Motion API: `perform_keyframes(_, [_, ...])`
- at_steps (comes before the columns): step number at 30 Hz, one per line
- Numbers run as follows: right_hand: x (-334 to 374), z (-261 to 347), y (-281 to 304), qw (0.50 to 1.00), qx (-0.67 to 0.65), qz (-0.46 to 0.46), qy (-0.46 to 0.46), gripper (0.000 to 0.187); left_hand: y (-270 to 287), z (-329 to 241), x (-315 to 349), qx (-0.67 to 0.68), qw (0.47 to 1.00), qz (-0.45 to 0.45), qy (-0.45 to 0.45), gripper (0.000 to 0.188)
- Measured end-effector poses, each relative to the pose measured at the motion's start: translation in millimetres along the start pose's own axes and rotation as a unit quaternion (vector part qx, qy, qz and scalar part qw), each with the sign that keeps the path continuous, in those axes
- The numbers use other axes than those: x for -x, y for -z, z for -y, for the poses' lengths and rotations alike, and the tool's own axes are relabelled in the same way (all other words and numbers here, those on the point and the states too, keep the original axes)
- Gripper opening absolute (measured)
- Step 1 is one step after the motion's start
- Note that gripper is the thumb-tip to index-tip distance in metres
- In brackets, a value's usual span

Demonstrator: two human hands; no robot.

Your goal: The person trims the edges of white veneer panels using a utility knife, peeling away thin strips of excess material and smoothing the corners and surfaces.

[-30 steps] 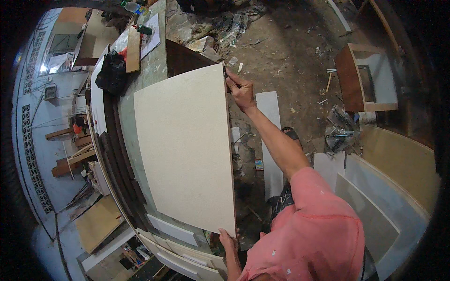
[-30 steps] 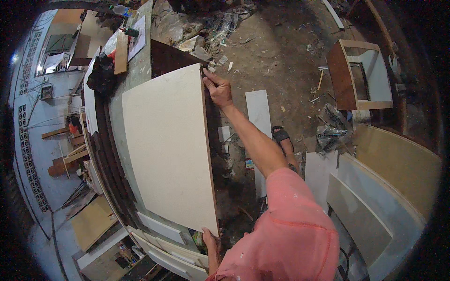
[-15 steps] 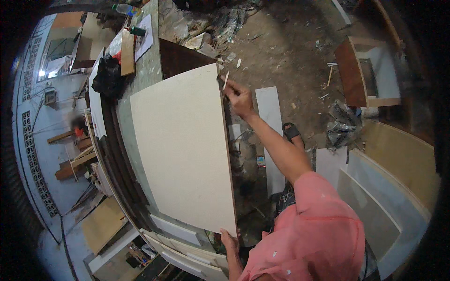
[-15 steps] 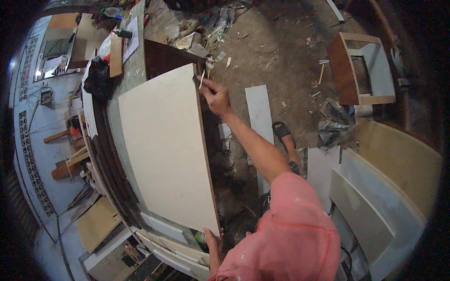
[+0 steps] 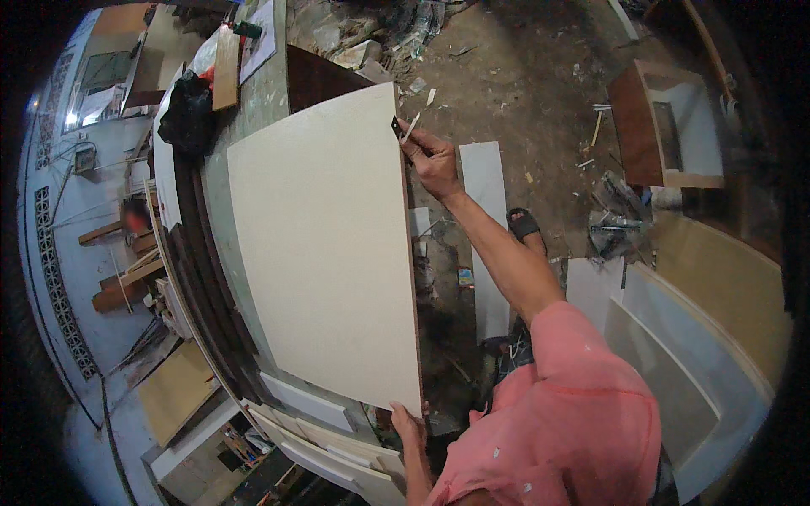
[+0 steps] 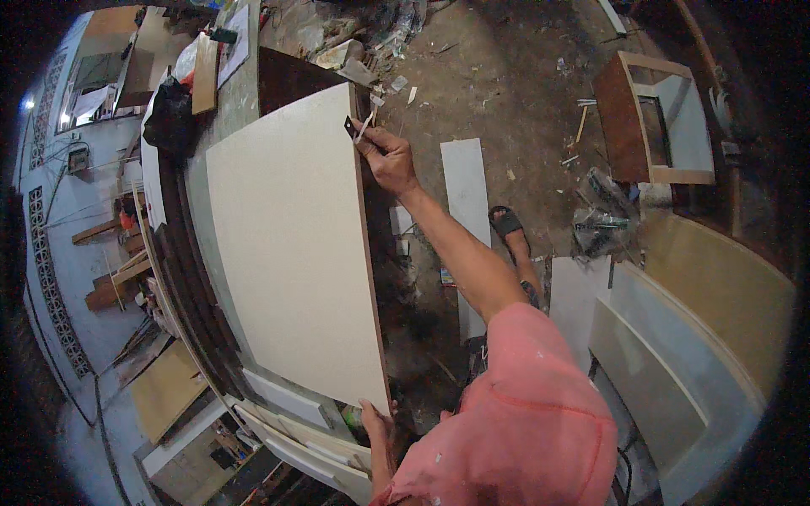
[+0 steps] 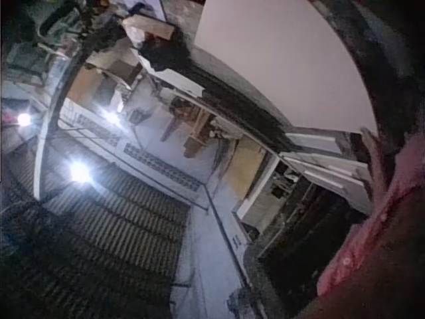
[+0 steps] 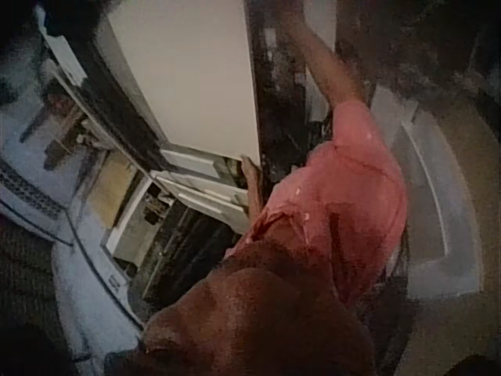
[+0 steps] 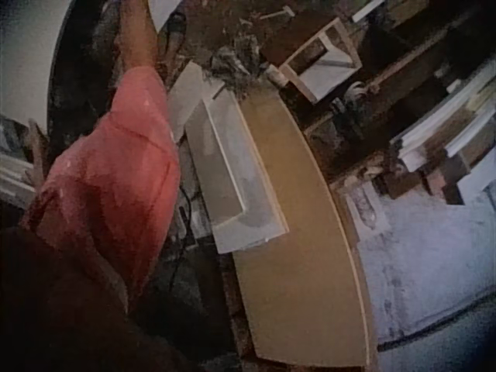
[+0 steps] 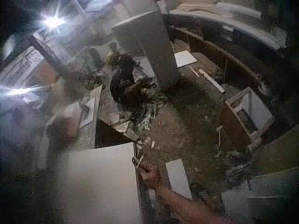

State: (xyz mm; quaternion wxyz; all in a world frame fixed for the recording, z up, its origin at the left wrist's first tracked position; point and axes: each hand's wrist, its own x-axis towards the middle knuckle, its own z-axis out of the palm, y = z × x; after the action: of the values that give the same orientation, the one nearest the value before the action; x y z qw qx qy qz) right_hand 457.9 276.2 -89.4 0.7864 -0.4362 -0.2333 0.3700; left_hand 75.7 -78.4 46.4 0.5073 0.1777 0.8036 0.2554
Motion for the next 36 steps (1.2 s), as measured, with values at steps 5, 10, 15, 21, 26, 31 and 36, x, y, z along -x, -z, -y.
perform_keyframes(5, [41.7, 3.0, -6.1, 1.0, -0.013, -0.007, -0.004, 0.032, -4.1, -5.5, 4.3, -0.013, 1.0, 0.005, -0.012, 0.058])
perform_keyframes(10, [89.1, 7.4, -8.0, 1.0, -0.012, -0.006, -0.018, 0.032, -0.3, 0.1, 0.8, 0.007, 0.999, 0.02, -0.029, 0.058])
perform_keyframes(15, [138.5, 6.8, -7.8, 1.0, 0.01, 0.001, 0.002, 0.033, 2.6, 2.5, -1.2, -0.001, 0.998, 0.052, -0.037, 0.061])
perform_keyframes(21, [205.7, 7.4, -17.9, 1.0, 0.0, -0.006, 0.004, 0.034, 10.8, 7.9, -10.2, 0.012, 0.994, 0.091, -0.063, 0.058])
perform_keyframes(26, [260.7, 10.1, -20.7, 0.999, -0.022, 0.024, 0.019, 0.031, 10.5, 4.9, -4.0, 0.046, 0.989, 0.114, -0.084, 0.057])
perform_keyframes(31, [318.2, 15.4, -25.6, 0.999, -0.023, 0.021, -0.007, 0.03, 16.9, 5.6, -14.3, 0.039, 0.983, 0.16, -0.084, 0.053])
perform_keyframes(36, [377.6, 31.6, -24.0, 0.997, 0.044, 0.059, 0.015, 0.032, 30.7, 8.9, -23.5, 0.005, 0.972, 0.208, -0.112, 0.05])
